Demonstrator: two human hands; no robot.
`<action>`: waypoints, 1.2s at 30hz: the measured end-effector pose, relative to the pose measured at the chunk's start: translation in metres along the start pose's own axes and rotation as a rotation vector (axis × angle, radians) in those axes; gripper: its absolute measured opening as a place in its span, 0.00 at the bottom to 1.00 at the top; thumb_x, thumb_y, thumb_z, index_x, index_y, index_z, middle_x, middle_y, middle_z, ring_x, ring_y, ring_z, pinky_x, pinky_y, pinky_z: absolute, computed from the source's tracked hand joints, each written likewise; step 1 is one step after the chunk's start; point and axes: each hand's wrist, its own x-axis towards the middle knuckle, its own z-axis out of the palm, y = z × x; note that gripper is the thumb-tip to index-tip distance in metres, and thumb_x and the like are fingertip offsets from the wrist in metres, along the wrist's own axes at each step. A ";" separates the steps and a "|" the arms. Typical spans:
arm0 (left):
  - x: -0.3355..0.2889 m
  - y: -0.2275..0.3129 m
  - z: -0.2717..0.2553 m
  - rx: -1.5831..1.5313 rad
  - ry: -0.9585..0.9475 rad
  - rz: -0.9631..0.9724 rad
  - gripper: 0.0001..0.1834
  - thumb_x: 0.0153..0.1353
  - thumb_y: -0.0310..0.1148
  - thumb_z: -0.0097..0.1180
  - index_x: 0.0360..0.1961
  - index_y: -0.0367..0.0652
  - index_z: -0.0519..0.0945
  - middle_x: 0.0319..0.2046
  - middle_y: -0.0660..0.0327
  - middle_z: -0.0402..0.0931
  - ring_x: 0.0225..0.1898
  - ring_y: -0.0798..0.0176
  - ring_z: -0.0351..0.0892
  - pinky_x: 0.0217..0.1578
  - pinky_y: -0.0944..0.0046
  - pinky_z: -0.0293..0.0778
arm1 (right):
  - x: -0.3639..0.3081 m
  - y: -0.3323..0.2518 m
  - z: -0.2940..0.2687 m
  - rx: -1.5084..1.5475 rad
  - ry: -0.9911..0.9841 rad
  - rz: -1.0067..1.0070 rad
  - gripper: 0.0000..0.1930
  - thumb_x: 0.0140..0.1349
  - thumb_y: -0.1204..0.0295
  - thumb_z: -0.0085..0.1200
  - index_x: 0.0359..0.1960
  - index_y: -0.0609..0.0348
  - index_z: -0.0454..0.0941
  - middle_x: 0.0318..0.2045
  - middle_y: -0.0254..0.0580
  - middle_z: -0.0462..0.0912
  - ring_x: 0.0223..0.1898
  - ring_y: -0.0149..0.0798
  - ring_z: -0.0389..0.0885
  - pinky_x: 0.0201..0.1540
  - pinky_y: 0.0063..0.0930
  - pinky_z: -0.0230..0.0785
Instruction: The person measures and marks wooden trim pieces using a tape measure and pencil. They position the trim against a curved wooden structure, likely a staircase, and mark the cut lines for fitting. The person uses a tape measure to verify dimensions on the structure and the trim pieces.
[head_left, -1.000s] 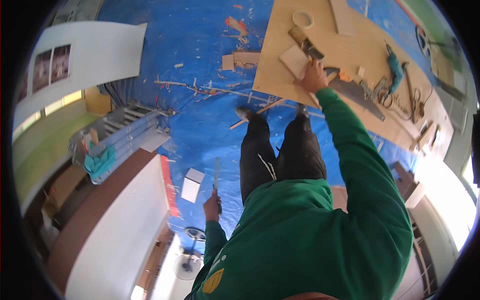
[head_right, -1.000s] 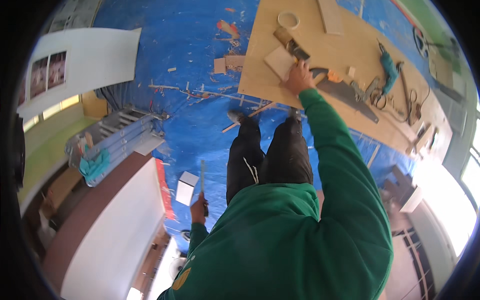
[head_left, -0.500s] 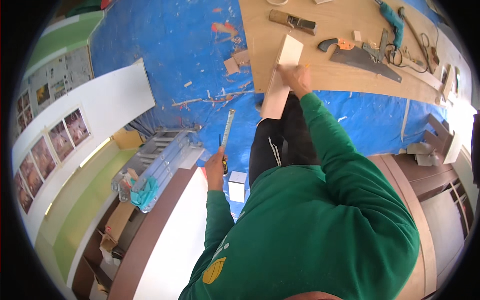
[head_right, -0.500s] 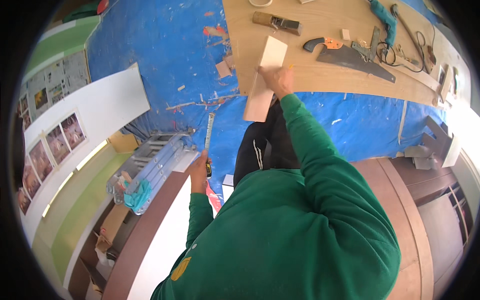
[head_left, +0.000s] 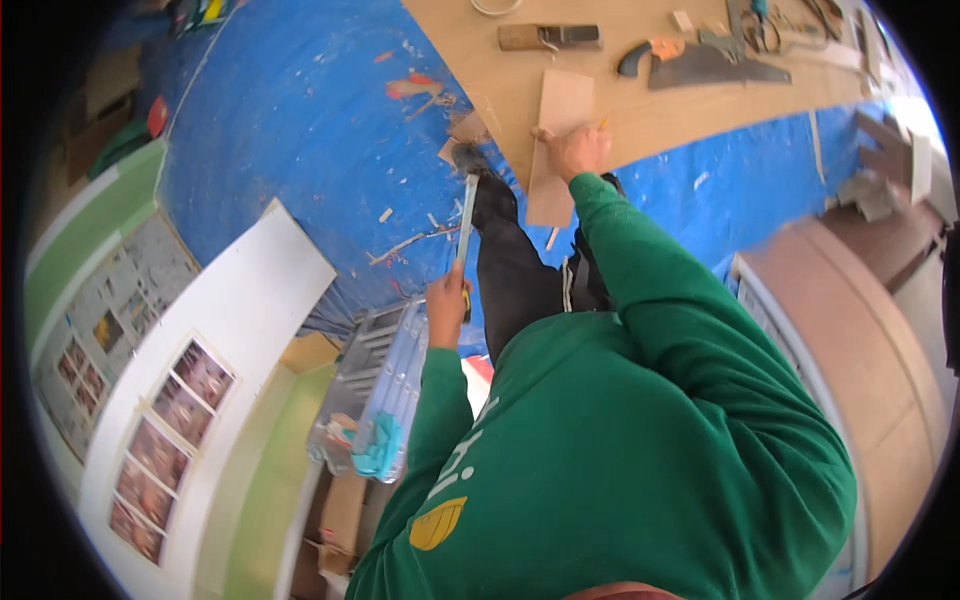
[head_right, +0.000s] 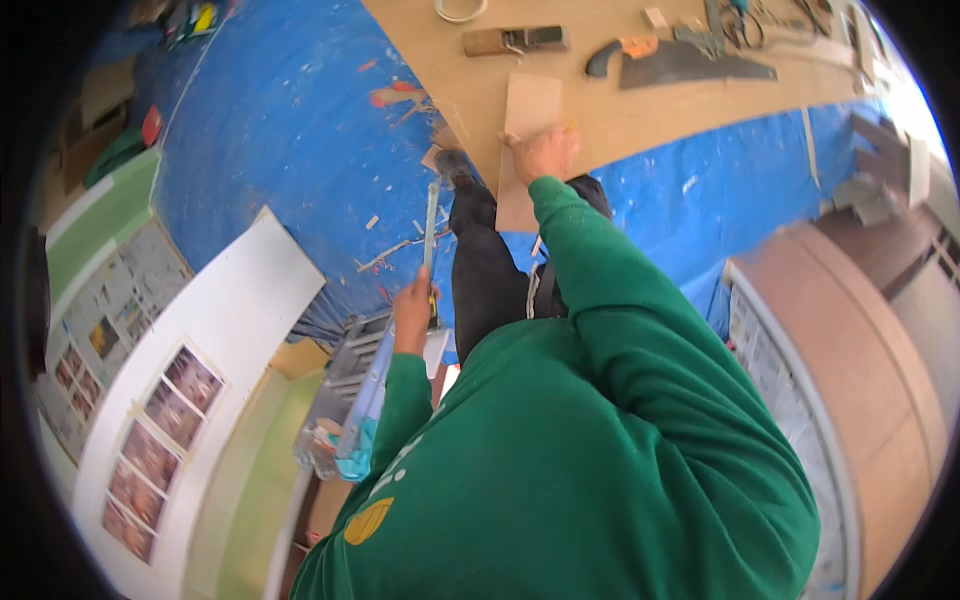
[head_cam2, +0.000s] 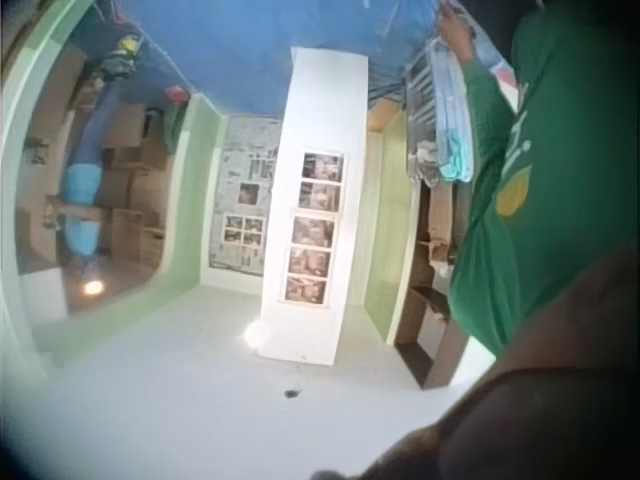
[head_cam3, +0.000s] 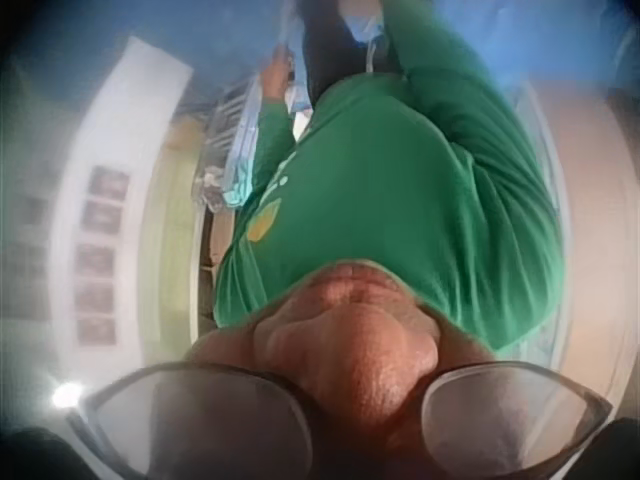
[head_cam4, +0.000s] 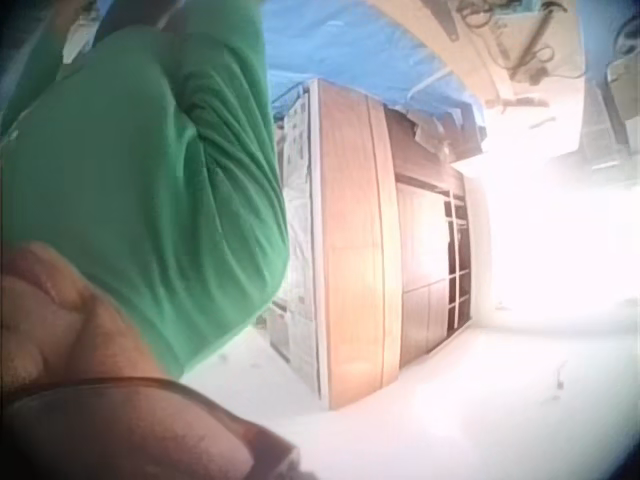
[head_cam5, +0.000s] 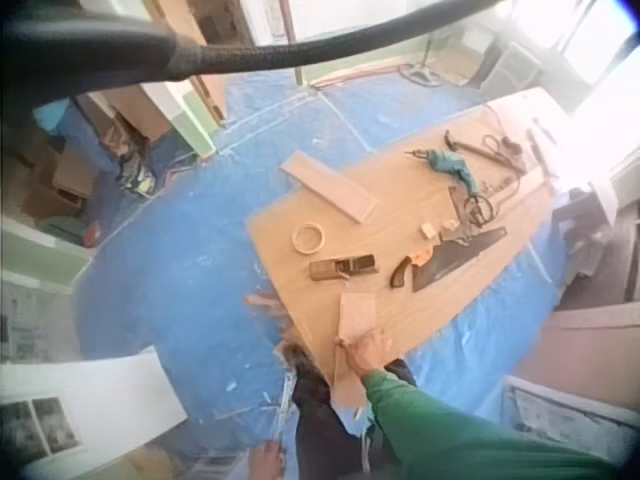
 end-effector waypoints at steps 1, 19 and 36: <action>0.016 0.010 -0.007 0.144 -0.056 0.071 0.36 0.79 0.62 0.52 0.27 0.39 0.87 0.22 0.55 0.82 0.26 0.54 0.83 0.35 0.54 0.75 | -0.012 0.002 0.007 0.000 0.093 0.031 0.54 0.54 0.33 0.73 0.60 0.80 0.80 0.63 0.70 0.78 0.70 0.64 0.70 0.72 0.53 0.66; 0.111 0.081 0.033 0.395 -0.043 0.438 0.28 0.79 0.54 0.54 0.35 0.37 0.85 0.34 0.39 0.84 0.40 0.28 0.82 0.41 0.37 0.74 | -0.022 0.070 0.002 0.245 0.455 -0.311 0.26 0.69 0.62 0.67 0.65 0.60 0.80 0.54 0.55 0.82 0.51 0.58 0.85 0.54 0.49 0.79; 0.127 0.161 0.105 0.546 0.215 0.439 0.29 0.73 0.61 0.58 0.38 0.44 0.90 0.37 0.43 0.89 0.43 0.32 0.87 0.42 0.36 0.79 | 0.002 0.066 -0.031 0.150 0.277 -0.261 0.21 0.72 0.58 0.58 0.60 0.55 0.86 0.54 0.50 0.85 0.54 0.60 0.86 0.56 0.53 0.78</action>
